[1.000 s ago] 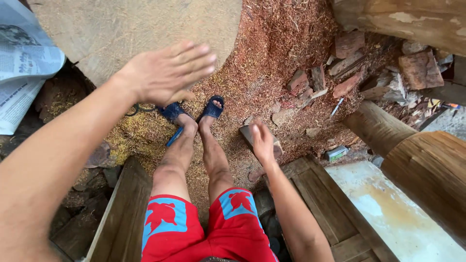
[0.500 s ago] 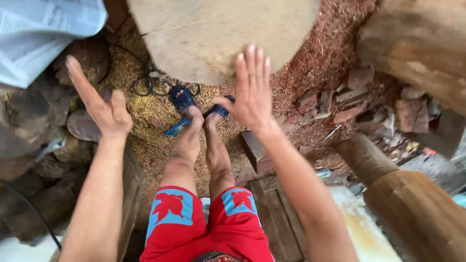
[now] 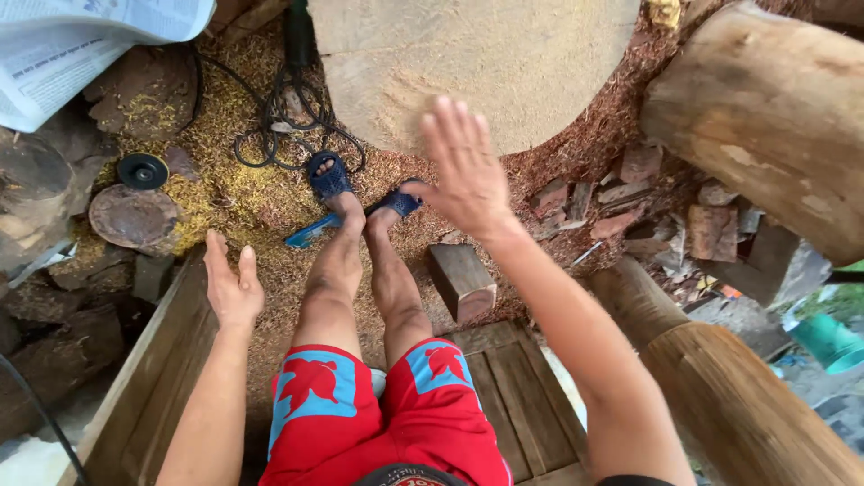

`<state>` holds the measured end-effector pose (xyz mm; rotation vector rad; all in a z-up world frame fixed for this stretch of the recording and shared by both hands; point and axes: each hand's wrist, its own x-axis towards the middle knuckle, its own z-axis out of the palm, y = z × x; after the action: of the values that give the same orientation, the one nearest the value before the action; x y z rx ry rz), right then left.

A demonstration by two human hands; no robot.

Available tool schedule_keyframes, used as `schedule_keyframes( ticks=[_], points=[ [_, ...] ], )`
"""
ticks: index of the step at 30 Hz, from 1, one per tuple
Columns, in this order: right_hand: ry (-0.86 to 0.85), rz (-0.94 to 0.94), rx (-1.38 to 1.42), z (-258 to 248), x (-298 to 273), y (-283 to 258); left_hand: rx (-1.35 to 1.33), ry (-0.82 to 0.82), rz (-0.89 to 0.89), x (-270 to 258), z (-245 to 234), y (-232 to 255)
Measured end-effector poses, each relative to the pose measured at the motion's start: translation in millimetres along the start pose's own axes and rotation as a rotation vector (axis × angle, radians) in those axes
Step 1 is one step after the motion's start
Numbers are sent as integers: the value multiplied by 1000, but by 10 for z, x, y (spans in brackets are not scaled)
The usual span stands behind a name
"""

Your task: Sanding a wood log slice and wiping away sawdust for inspection.

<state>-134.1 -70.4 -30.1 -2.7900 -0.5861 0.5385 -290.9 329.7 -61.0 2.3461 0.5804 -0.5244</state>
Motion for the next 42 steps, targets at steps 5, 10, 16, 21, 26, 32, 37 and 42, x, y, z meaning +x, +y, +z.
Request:
schedule_keyframes(
  ticks=[5, 10, 16, 21, 26, 32, 37, 42],
  points=[
    [154, -67, -35, 97, 24, -43, 78, -95, -111, -58, 167, -31],
    [112, -103, -64, 75, 341, -275, -17, -140, -170, -143, 420, -30],
    [-251, -106, -177, -239, 30, 218, -62, -162, -185, -160, 321, -47],
    [96, -298, -125, -127, -372, 456, -96, -129, -209, -182, 314, -330],
    [-349, -226, -160, -268, 107, 121, -14, -89, -140, -319, 553, -687],
    [-228, -270, -131, -343, 245, 106, -63, -146, -198, -341, 549, -366],
    [-144, -386, -214, -273, -132, 315, -62, -152, -194, -285, 516, -116],
    [-200, -449, -245, -453, 456, 1, -66, -204, -247, -196, 633, 277]
  ],
)
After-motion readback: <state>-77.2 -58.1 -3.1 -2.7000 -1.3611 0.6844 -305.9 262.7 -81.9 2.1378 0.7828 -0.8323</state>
